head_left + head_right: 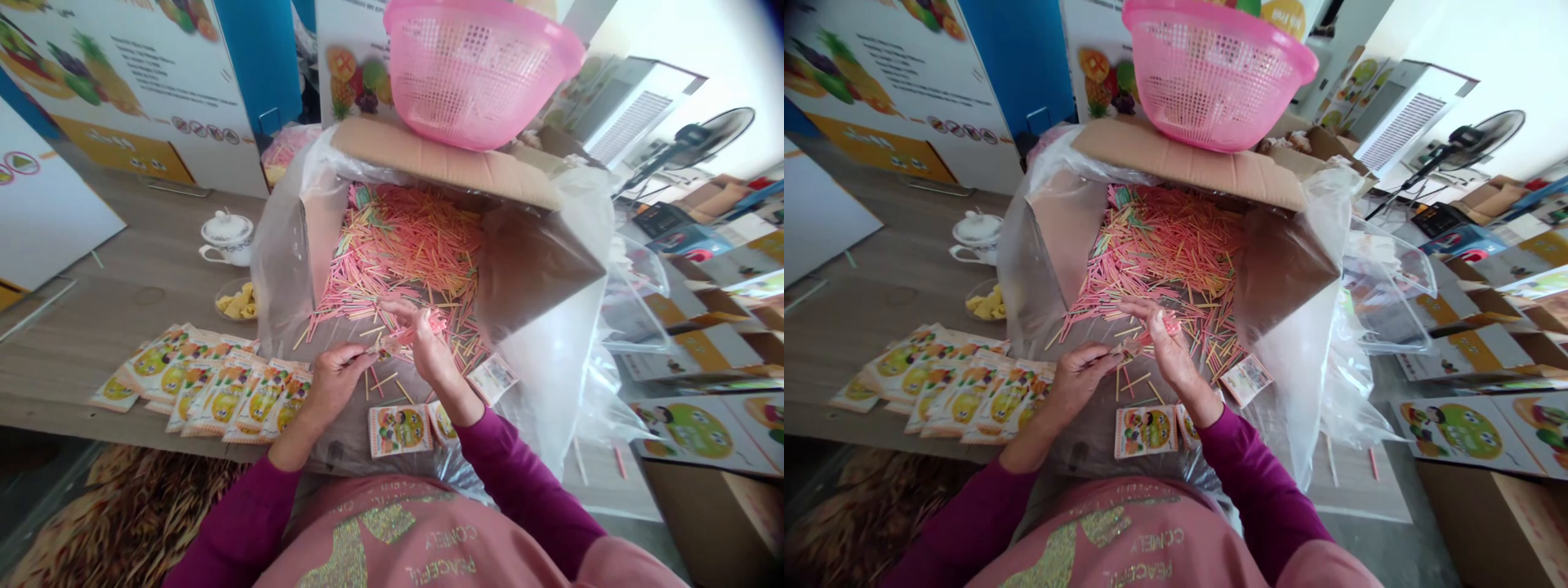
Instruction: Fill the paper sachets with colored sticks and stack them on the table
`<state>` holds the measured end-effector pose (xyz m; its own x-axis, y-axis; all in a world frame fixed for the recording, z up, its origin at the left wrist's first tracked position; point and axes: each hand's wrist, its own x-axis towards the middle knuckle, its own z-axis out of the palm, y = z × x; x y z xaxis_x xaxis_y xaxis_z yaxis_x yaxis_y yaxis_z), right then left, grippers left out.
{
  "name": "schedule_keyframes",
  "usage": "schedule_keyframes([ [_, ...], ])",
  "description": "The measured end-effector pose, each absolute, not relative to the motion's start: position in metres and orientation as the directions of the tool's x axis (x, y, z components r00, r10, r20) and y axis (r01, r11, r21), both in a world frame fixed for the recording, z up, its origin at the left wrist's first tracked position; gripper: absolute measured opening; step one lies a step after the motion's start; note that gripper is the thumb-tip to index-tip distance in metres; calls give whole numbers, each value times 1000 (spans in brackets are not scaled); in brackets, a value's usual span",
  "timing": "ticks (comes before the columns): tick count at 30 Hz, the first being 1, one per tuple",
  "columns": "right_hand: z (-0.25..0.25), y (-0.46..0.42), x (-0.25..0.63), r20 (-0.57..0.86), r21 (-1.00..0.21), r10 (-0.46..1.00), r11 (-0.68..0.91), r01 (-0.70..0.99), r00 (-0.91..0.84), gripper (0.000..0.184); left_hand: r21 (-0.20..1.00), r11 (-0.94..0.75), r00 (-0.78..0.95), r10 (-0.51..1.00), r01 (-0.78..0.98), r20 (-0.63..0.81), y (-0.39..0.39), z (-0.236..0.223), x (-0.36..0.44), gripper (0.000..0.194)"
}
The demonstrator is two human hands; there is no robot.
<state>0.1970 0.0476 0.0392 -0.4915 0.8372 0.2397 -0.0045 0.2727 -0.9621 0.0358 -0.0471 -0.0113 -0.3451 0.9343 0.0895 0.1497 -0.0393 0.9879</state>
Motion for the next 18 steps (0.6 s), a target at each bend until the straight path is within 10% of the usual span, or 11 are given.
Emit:
schedule_keyframes([
  [11,37,40,190,199,-956,734,290,35,-649,66,995,-70,-319,944,65,87,-49,-9,44,32],
  [18,40,41,201,225,-974,796,205,-99,-562,99,945,118,-261,944,-306,-202,-48,-7,52,56],
])
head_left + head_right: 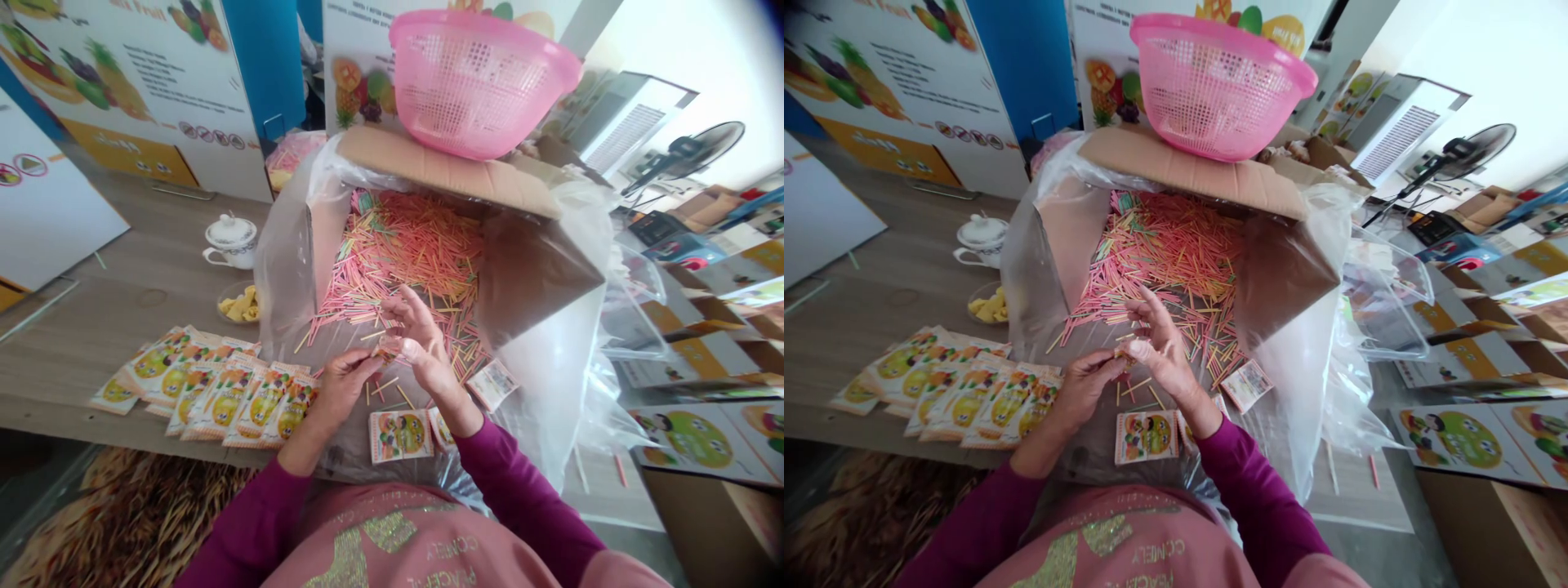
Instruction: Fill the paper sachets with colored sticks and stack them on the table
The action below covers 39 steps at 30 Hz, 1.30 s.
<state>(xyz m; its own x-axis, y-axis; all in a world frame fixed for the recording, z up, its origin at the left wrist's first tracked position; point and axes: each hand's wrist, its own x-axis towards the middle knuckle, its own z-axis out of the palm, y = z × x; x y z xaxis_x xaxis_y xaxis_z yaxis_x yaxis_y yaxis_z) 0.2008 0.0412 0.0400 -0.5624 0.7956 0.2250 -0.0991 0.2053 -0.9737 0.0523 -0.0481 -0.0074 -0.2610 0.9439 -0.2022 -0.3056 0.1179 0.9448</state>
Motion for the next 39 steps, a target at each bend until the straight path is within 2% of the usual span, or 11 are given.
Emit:
schedule_keyframes([
  [5,46,30,217,279,-915,710,402,47,-647,51,941,82,-263,949,-329,-175,-53,-6,53,53],
  [10,50,30,219,260,-850,586,516,106,-768,51,983,30,-264,961,-180,-77,-60,-8,53,45],
  [14,52,33,213,212,-768,401,633,102,-891,62,995,-69,-247,968,-74,48,-64,-8,53,45],
  [16,51,32,212,190,-781,401,615,110,-896,69,997,-81,-248,966,-10,76,-69,-7,51,43],
  [19,45,30,212,232,-842,544,527,113,-806,69,995,-31,-295,954,97,59,-82,-6,48,40],
  [23,31,17,207,140,-920,530,381,88,-836,19,958,15,-330,940,287,84,-114,2,40,43],
  [27,16,-6,192,37,-945,482,301,126,-876,16,838,46,-279,952,543,128,-150,7,33,28],
  [30,11,-18,179,15,-950,454,286,129,-891,16,661,58,-282,929,749,238,-164,2,23,26],
  [32,10,-20,173,22,-932,481,326,155,-876,37,508,97,-289,905,856,314,-167,-6,14,24],
  [35,10,-21,171,51,-896,544,396,202,-838,65,320,173,-301,860,932,412,-165,-18,2,20],
  [39,3,-29,171,38,-862,511,451,230,-859,55,265,202,-302,852,943,427,-165,-28,0,32],
])
